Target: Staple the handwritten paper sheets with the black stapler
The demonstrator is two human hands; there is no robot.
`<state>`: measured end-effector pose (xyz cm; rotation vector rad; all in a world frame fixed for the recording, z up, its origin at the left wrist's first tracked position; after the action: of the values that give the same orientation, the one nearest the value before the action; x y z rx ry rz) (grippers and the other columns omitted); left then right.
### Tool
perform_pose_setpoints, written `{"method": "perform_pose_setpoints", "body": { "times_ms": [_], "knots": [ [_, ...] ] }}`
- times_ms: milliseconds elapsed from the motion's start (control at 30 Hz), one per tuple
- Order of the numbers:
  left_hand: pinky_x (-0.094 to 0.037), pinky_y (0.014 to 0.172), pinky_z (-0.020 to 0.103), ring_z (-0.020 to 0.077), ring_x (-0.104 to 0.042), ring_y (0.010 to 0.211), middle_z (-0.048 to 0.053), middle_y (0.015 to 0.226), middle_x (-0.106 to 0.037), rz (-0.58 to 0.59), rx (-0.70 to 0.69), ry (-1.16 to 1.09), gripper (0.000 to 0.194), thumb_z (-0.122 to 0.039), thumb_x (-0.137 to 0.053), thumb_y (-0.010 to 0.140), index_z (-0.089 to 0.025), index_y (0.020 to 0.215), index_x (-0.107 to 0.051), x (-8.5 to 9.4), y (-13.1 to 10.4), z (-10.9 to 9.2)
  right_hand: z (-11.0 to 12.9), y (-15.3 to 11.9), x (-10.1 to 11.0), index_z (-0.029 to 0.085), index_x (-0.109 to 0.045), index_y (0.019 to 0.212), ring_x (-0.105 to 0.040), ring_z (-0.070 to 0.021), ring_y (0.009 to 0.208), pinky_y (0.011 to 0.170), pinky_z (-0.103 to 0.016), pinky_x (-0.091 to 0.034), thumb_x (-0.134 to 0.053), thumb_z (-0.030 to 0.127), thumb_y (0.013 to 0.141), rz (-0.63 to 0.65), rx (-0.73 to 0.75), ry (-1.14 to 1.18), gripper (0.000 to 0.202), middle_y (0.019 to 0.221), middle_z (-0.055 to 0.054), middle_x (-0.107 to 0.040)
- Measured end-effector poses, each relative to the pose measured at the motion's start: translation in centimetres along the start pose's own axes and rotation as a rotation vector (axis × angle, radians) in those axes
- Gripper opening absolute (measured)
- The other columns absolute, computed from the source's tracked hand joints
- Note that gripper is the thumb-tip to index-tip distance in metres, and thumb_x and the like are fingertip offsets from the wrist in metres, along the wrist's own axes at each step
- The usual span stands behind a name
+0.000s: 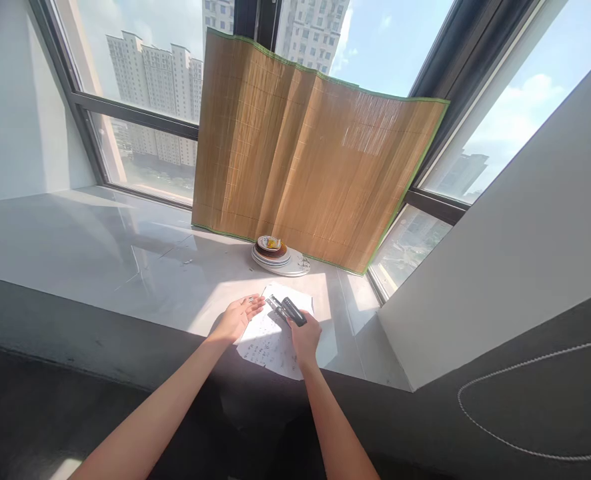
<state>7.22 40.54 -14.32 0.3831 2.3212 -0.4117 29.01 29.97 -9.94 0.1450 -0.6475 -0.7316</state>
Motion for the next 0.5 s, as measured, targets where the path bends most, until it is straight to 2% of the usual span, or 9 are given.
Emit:
{"method": "perform_pose_setpoints", "body": {
  "times_ms": [67, 133, 233, 333, 400, 500],
  "knots": [
    [-0.058, 0.105, 0.041, 0.0258, -0.077, 0.105, 0.015, 0.116, -0.08, 0.037, -0.024, 0.116, 0.017, -0.026, -0.063, 0.104, -0.017, 0.102, -0.076, -0.3, -0.1, 0.0, 2.9, -0.1, 0.5, 0.018, -0.078, 0.116, -0.069, -0.0347, 0.108, 0.087, -0.045, -0.059, -0.072, 0.041, 0.09, -0.069, 0.204, -0.052, 0.036, 0.116, -0.015, -0.078],
    [-0.059, 0.103, 0.042, 0.0279, -0.078, 0.103, 0.016, 0.113, -0.081, 0.104, -0.034, 0.244, 0.021, -0.034, -0.072, 0.099, -0.015, 0.102, -0.079, -0.8, -0.3, 0.3, 6.9, -0.8, 0.0, 0.02, -0.075, 0.124, -0.064, -0.0324, 0.12, 0.098, -0.047, -0.056, -0.063, 0.032, 0.098, -0.056, 0.461, -0.083, 0.03, 0.126, -0.015, -0.074],
    [-0.058, 0.101, 0.041, 0.0283, -0.078, 0.098, 0.014, 0.105, -0.082, 0.208, -0.043, 0.384, 0.03, -0.046, -0.08, 0.091, -0.016, 0.096, -0.081, -1.6, -0.7, 0.7, 11.6, -2.1, -3.3, 0.025, -0.076, 0.119, -0.065, -0.026, 0.112, 0.095, -0.038, -0.055, -0.056, 0.015, 0.102, 0.199, 0.749, -0.161, 0.028, 0.119, -0.01, -0.075],
    [-0.058, 0.099, 0.04, 0.0284, -0.078, 0.098, 0.012, 0.1, -0.082, 0.223, -0.058, 0.417, 0.031, -0.05, -0.081, 0.089, -0.019, 0.09, -0.08, -1.7, -1.0, 0.5, 12.9, -2.8, -5.8, 0.024, -0.078, 0.108, -0.066, -0.0226, 0.095, 0.083, -0.032, -0.053, -0.056, 0.007, 0.099, 0.352, 0.836, -0.304, 0.029, 0.101, -0.007, -0.076],
    [-0.059, 0.096, 0.039, 0.0294, -0.077, 0.1, 0.012, 0.097, -0.082, 0.222, -0.06, 0.413, 0.029, -0.049, -0.08, 0.09, -0.019, 0.088, -0.08, -1.8, -1.2, 0.3, 12.7, -3.2, -6.5, 0.022, -0.077, 0.11, -0.066, -0.0225, 0.093, 0.081, -0.031, -0.052, -0.057, 0.007, 0.099, 0.359, 0.861, -0.35, 0.027, 0.099, -0.007, -0.076],
    [-0.059, 0.095, 0.038, 0.0302, -0.076, 0.106, 0.01, 0.092, -0.081, 0.215, -0.056, 0.399, 0.02, -0.04, -0.078, 0.092, -0.02, 0.089, -0.079, -2.1, -1.4, 0.3, 12.3, -4.2, -6.5, 0.021, -0.074, 0.119, -0.068, -0.0234, 0.097, 0.087, -0.033, -0.054, -0.058, 0.007, 0.098, 0.292, 0.937, -0.355, 0.03, 0.107, -0.008, -0.077]
  ]
}}
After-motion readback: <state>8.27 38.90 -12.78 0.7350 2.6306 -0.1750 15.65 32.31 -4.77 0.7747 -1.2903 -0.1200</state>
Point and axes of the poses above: each hand's wrist, its own y-axis towards the middle knuckle, its own x-axis out of the back of the hand, z = x × y, the point moved 9 cm from there along y, towards the middle knuckle
